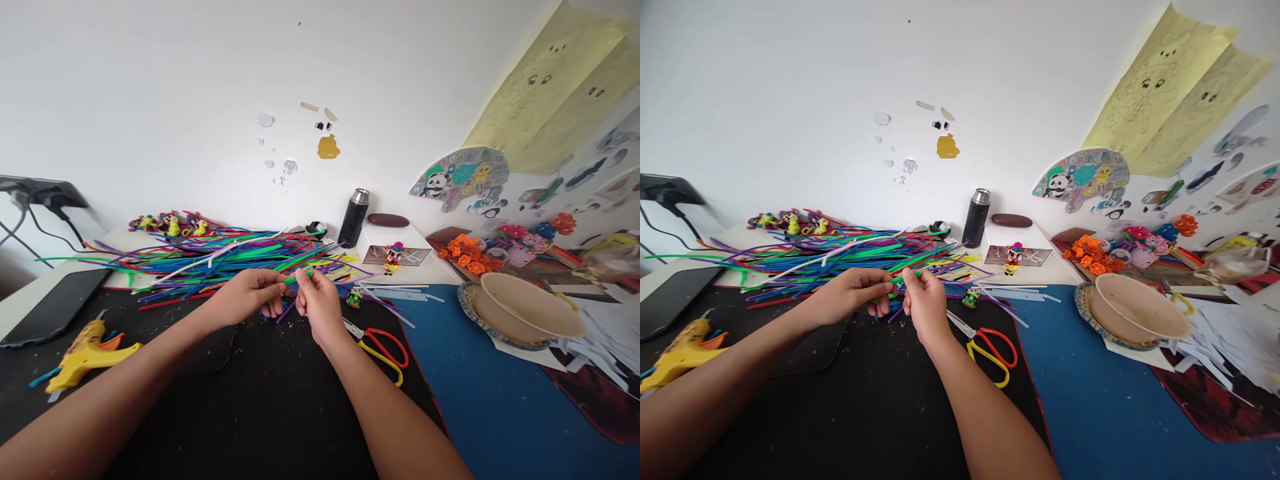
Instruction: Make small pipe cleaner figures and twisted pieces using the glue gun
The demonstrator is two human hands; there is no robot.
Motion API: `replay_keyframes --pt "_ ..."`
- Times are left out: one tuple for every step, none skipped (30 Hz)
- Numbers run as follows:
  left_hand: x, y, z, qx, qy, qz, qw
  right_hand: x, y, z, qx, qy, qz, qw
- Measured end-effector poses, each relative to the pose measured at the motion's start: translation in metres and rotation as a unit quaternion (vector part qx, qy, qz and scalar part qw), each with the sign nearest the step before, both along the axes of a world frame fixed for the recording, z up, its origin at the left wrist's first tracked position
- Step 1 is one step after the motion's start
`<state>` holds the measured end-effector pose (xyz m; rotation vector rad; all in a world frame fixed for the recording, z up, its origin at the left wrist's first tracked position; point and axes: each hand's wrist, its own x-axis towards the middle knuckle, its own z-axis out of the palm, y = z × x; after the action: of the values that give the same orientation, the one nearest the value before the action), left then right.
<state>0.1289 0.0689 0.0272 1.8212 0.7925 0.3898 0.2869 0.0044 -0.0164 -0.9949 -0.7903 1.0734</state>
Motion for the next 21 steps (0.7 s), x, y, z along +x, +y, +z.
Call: replay_keyframes --pt "-0.0003 0.0008 0.0006 -0.005 -0.002 0.006 1.000 0.0000 0.0001 -0.0001 0.001 0.000 0.000 1.000" --pt "-0.0006 0.0018 0.0011 -0.011 -0.006 0.013 1.000 0.0000 0.0002 -0.0003 0.002 0.000 -0.001 1.000" --pt "-0.0010 0.0030 0.0016 -0.015 -0.013 0.022 1.000 0.0001 0.0004 -0.0004 0.002 0.000 -0.002 1.000" --pt "-0.0013 0.0042 0.0018 -0.017 -0.022 0.031 0.999 0.0001 0.0006 -0.0004 0.002 -0.001 -0.004 1.000" --pt "-0.0016 0.0055 0.0018 -0.016 -0.030 0.042 0.999 0.0001 0.0007 -0.0004 0.001 -0.003 -0.004 1.000" --pt "-0.0018 0.0067 0.0015 -0.012 -0.036 0.053 0.998 0.0000 0.0007 -0.0003 -0.001 -0.007 -0.005 1.000" --pt "-0.0021 0.0078 0.0009 -0.005 -0.041 0.064 0.997 0.0000 0.0005 -0.0001 -0.003 -0.013 -0.003 1.000" --pt "-0.0023 0.0087 0.0001 0.005 -0.044 0.074 0.996 0.0000 0.0003 0.0001 -0.004 -0.020 0.000 1.000" --pt "-0.0024 0.0094 -0.0008 0.022 -0.044 0.085 0.995 -0.0001 -0.0001 0.0002 -0.006 -0.027 0.004 1.000" --pt "-0.0026 0.0097 -0.0016 0.051 -0.042 0.096 0.993 -0.0001 -0.0004 0.0001 -0.008 -0.034 0.008 0.999" --pt "-0.0027 0.0098 -0.0022 0.093 -0.037 0.107 0.989 -0.0001 -0.0007 -0.0001 -0.009 -0.039 0.013 0.999" --pt "-0.0028 0.0095 -0.0026 0.144 -0.028 0.119 0.982 -0.0001 -0.0009 -0.0005 -0.010 -0.044 0.018 0.999" --pt "-0.0029 0.0090 -0.0029 0.196 -0.015 0.131 0.972 -0.0002 -0.0009 -0.0012 -0.011 -0.048 0.021 0.999" --pt "-0.0030 0.0083 -0.0029 0.240 -0.001 0.141 0.960 -0.0003 -0.0009 -0.0019 -0.012 -0.053 0.024 0.998" --pt "-0.0032 0.0076 -0.0029 0.271 0.010 0.149 0.951 -0.0006 -0.0007 -0.0025 -0.014 -0.055 0.027 0.998" --pt "-0.0033 0.0071 -0.0028 0.283 0.017 0.152 0.947 -0.0008 -0.0006 -0.0031 -0.017 -0.055 0.031 0.998" --pt "-0.0035 0.0069 -0.0028 0.280 0.018 0.151 0.948 -0.0011 -0.0005 -0.0035 -0.021 -0.051 0.036 0.998" --pt "-0.0037 0.0071 -0.0030 0.264 0.014 0.149 0.953 -0.0014 -0.0004 -0.0036 -0.028 -0.043 0.042 0.998" --pt "-0.0038 0.0076 -0.0033 0.238 0.006 0.146 0.960 -0.0016 -0.0004 -0.0036 -0.035 -0.032 0.050 0.998" --pt "-0.0038 0.0085 -0.0038 0.204 -0.005 0.143 0.968 -0.0018 -0.0005 -0.0034 -0.044 -0.017 0.059 0.997" --pt "-0.0037 0.0095 -0.0044 0.167 -0.018 0.140 0.976 -0.0018 -0.0006 -0.0030 -0.052 -0.002 0.068 0.996"
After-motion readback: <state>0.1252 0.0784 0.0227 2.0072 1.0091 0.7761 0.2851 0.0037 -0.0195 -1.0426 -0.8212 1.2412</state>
